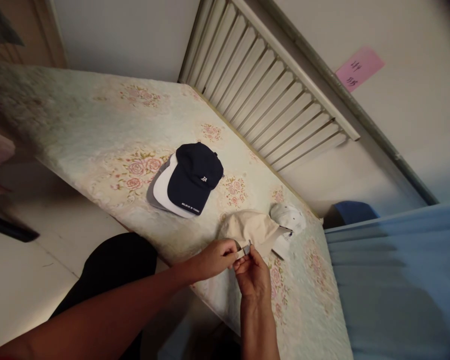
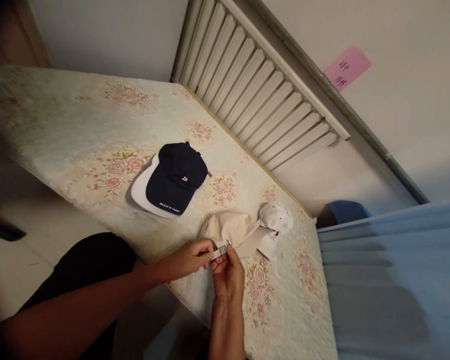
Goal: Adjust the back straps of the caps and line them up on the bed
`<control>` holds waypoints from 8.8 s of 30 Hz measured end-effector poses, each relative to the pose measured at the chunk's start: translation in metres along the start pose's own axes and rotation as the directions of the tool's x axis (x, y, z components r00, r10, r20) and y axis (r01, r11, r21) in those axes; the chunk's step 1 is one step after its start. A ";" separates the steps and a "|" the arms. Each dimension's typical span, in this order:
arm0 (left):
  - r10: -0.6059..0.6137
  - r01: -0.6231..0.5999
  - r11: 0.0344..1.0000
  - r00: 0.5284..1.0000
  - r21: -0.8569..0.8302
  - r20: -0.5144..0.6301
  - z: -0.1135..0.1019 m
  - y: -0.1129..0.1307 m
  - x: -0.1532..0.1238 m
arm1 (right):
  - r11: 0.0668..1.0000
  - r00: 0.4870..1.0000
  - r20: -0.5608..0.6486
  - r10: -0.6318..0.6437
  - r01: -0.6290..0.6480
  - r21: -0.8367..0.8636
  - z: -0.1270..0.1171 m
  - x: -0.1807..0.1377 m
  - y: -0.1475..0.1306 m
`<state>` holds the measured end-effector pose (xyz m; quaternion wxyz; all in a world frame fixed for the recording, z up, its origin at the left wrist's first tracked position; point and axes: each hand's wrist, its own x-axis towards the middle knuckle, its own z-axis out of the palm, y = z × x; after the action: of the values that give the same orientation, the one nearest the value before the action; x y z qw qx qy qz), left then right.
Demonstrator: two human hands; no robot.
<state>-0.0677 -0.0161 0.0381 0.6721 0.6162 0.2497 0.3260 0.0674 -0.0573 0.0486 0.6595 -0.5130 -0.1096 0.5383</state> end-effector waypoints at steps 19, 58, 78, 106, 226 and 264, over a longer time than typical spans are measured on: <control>-0.004 0.002 0.997 0.999 -0.077 -0.034 0.001 -0.004 0.003 | 0.996 0.997 0.027 -0.070 0.072 -0.051 0.000 0.000 0.003; -0.055 0.052 0.994 0.998 -0.095 -0.027 0.000 -0.018 0.009 | 0.993 0.996 0.057 -0.068 0.073 -0.097 -0.001 -0.015 -0.008; -0.039 0.045 0.971 0.999 -0.236 0.030 0.001 -0.016 0.007 | 0.973 0.986 0.056 -0.156 0.163 -0.164 0.001 -0.019 -0.003; -0.030 0.021 0.983 0.998 -0.183 -0.050 0.002 -0.017 0.009 | 1.000 1.000 0.025 0.000 0.000 -0.008 0.003 -0.015 0.001; -0.157 0.095 0.880 0.983 -0.466 -0.094 0.005 -0.032 0.009 | 0.624 0.881 -0.001 -0.473 0.335 -0.706 0.007 -0.027 0.018; -0.027 -0.033 0.845 0.994 -0.534 -0.105 0.011 -0.032 0.012 | 0.751 0.918 0.062 -0.391 0.357 -0.556 0.000 -0.021 0.022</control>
<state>-0.0475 -0.0155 0.0086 0.8020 0.3865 0.1843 0.4165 0.0459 -0.0770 0.0400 0.5783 -0.6653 -0.3427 0.3248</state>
